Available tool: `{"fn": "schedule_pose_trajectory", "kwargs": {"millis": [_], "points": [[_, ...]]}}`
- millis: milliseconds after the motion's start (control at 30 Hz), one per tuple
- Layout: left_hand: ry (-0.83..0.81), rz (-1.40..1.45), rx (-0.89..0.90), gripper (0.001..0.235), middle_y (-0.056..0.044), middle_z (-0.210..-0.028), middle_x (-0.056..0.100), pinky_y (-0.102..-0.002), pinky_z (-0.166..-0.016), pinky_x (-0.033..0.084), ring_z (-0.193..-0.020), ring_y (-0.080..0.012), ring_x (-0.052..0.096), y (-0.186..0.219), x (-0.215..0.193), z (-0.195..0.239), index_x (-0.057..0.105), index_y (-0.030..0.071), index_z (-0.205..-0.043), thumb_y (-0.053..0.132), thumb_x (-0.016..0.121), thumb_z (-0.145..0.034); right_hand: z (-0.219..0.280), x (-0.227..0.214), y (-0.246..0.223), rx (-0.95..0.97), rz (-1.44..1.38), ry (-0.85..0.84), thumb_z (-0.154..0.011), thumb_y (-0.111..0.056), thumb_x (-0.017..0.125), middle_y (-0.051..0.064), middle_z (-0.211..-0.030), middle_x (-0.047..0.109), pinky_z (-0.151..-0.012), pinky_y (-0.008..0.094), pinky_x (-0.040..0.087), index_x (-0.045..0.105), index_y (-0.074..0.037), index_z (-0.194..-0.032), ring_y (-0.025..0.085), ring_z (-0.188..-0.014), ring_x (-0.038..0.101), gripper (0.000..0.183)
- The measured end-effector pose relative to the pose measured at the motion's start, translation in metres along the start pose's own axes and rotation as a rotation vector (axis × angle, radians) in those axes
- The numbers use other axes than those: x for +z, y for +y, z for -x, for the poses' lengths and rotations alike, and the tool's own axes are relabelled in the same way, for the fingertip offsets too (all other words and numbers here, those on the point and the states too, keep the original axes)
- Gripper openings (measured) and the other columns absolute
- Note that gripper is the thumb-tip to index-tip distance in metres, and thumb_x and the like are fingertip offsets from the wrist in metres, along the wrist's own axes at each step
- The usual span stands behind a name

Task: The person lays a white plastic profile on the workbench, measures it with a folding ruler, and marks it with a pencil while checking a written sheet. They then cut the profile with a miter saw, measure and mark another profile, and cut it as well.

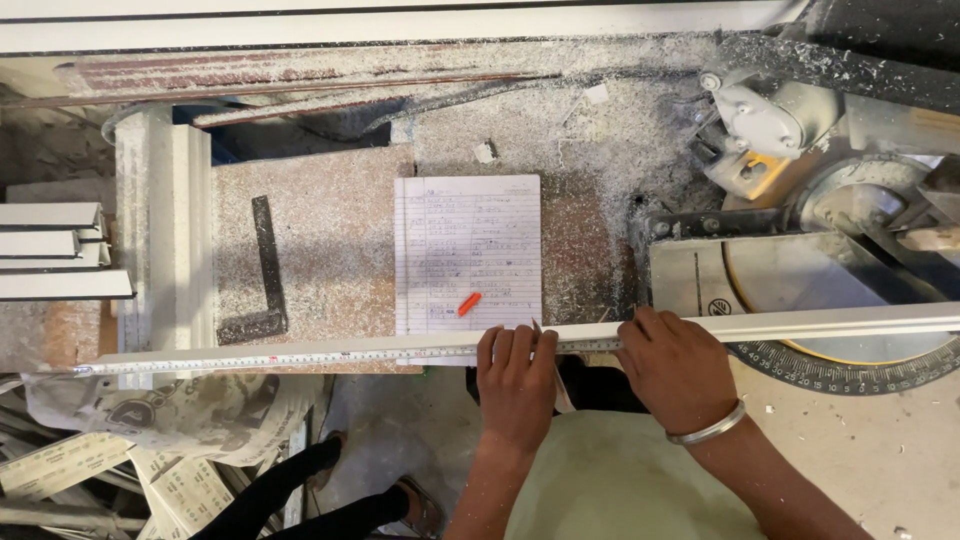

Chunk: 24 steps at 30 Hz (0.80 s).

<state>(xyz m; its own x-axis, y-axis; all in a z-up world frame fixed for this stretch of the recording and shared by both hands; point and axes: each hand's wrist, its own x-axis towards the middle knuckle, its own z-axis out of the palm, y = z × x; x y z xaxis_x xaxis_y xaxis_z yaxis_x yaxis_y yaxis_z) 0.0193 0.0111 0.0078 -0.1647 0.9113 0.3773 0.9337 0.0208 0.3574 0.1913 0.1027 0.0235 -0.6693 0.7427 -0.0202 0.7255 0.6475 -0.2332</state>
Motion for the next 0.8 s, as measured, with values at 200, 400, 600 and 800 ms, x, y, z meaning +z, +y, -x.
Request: {"fn": "schedule_pose_trajectory", "kwargs": {"millis": [200,400,600,800], "points": [[-0.013,-0.003,-0.002,0.024,-0.009,-0.094,0.063,-0.045,-0.103,0.047,-0.093,-0.0257,0.062,-0.0005,0.0026,0.0039,0.071,0.002,-0.104,-0.004,0.069,-0.081,0.0018,0.0031,0.0017,-0.016,0.014,0.019,-0.077,-0.020,0.077,0.007,-0.093,0.066,-0.069,0.037,0.057,0.069,-0.005,-0.088,0.023,-0.084,0.067,0.021],[-0.017,-0.004,-0.003,0.024,-0.009,-0.094,0.062,-0.045,-0.103,0.047,-0.094,-0.0260,0.061,-0.0006,0.0030,0.0036,0.070,0.003,-0.104,-0.004,0.070,-0.081,0.0025,0.0024,0.0001,-0.014,0.018,0.033,-0.077,-0.021,0.078,0.007,-0.092,0.067,-0.068,0.037,0.057,0.069,-0.005,-0.086,0.023,-0.083,0.067,0.020],[-0.024,-0.008,-0.015,0.026,-0.009,-0.093,0.062,-0.045,-0.103,0.047,-0.094,-0.0264,0.062,-0.0006,0.0043,0.0052,0.070,0.002,-0.104,-0.004,0.070,-0.078,0.0035,0.0046,0.0000,-0.024,0.004,0.092,-0.076,-0.021,0.077,0.008,-0.097,0.068,-0.069,0.038,0.057,0.069,-0.005,-0.087,0.024,-0.084,0.068,0.021],[-0.035,-0.004,-0.009,0.025,-0.010,-0.094,0.061,-0.045,-0.103,0.047,-0.094,-0.0263,0.061,-0.0010,0.0042,0.0051,0.070,0.002,-0.106,-0.002,0.071,-0.081,0.0034,0.0020,-0.0007,-0.025,-0.004,0.081,-0.075,-0.019,0.078,0.007,-0.095,0.067,-0.070,0.038,0.057,0.069,-0.006,-0.086,0.024,-0.084,0.068,0.020]]}}
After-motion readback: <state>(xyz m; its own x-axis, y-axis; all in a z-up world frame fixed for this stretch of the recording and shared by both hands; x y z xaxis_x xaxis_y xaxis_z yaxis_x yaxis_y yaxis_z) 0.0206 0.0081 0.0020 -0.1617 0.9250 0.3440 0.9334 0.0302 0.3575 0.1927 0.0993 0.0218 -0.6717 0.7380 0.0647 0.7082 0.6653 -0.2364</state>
